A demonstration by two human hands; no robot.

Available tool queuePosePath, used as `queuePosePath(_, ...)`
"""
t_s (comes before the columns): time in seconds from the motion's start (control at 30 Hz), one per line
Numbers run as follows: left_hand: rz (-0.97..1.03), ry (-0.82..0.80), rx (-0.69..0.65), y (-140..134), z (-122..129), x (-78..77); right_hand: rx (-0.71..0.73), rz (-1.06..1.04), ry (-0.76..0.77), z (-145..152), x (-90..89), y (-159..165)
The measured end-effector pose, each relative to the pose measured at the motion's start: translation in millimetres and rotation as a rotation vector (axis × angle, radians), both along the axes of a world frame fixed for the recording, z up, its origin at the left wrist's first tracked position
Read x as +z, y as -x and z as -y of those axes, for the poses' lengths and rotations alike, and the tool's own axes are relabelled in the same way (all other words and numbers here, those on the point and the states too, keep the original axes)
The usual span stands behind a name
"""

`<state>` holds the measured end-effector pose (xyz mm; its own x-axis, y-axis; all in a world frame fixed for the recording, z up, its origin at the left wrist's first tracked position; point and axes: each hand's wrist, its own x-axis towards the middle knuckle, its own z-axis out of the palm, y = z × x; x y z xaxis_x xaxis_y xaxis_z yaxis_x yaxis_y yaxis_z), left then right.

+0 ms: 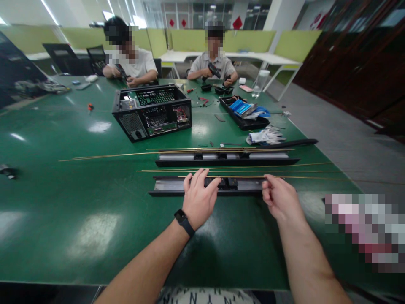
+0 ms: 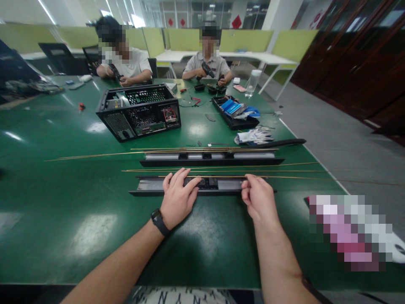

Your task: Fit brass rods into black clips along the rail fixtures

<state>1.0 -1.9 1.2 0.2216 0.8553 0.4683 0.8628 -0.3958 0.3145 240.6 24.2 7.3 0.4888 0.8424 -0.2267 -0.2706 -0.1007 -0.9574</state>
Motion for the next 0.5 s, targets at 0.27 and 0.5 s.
queuePosePath(0.27,0.010,-0.014,0.001,-0.1,-0.7,-3.0,-0.018,0.015,0.009,-1.1,-2.2,-0.8)
queuePosePath(0.5,0.002,-0.010,0.003,-0.2,-0.7,-4.0,-0.029,0.012,0.009,-0.8,1.2,0.7)
